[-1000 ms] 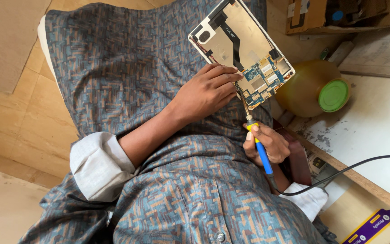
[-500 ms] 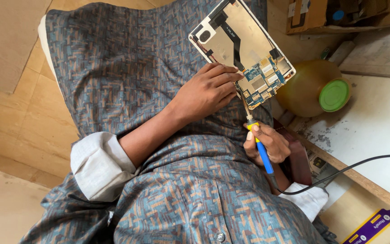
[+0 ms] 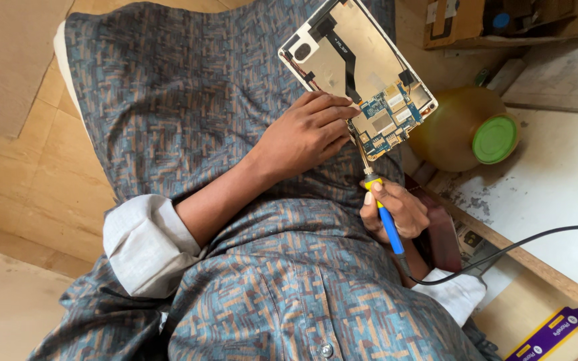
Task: The person sits in a chair holding an opened tablet on their lap and uses a soldering iron to desolder components on the exposed motherboard, working around the battery connector. They then lift the motherboard out of the tablet housing and hold it up, turning it to view both sides.
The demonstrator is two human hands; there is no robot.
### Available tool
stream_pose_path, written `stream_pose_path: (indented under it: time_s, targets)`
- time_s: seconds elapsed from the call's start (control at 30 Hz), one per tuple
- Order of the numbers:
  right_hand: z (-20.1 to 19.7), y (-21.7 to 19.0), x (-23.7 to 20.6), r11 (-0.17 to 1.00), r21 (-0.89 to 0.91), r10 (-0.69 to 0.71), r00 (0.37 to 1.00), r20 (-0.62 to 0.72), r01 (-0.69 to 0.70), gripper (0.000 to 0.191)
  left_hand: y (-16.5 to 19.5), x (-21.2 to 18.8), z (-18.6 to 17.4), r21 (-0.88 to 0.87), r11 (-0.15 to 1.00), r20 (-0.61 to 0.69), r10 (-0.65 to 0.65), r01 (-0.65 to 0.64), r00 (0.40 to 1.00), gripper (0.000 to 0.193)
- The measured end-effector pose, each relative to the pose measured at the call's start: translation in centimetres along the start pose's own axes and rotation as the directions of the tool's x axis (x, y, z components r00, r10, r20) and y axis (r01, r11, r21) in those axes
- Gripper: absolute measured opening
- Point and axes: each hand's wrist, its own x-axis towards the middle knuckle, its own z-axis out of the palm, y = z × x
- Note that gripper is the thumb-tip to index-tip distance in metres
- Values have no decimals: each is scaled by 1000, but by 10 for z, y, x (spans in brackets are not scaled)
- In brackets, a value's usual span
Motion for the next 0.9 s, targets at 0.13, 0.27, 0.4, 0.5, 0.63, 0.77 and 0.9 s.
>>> stream_pose_path:
  time_s: [0.13, 0.27, 0.4, 0.5, 0.63, 0.77, 0.9]
  targets:
    - [1, 1, 1, 1000, 6, -31, 999, -19, 31, 16, 0, 0, 0, -18, 1000, -4, -5, 5, 1000, 15]
    - [0, 0, 2, 1000, 9, -4, 1000, 3, 4, 17, 0, 1, 0, -4, 1000, 6, -8, 8, 1000, 13]
    - [0, 1, 3, 1000, -2, -23, 1000, 16, 23, 17, -1, 0, 0, -11, 1000, -1, -8, 8, 1000, 13]
    - [0, 3, 3, 999, 15, -33, 999, 15, 33, 18, 0, 0, 1, -6, 1000, -2, -4, 4, 1000, 13]
    - [1, 2, 2, 1000, 13, -24, 1000, 12, 24, 18, -1, 0, 1, -13, 1000, -5, -9, 9, 1000, 14]
    - [1, 2, 2, 999, 14, -28, 1000, 2, 28, 16, 0, 1, 1, 5, 1000, 0, -6, 6, 1000, 14]
    - [3, 3, 3, 999, 33, -41, 999, -12, 41, 17, 0, 1, 0, 0, 1000, -7, 0, 0, 1000, 14]
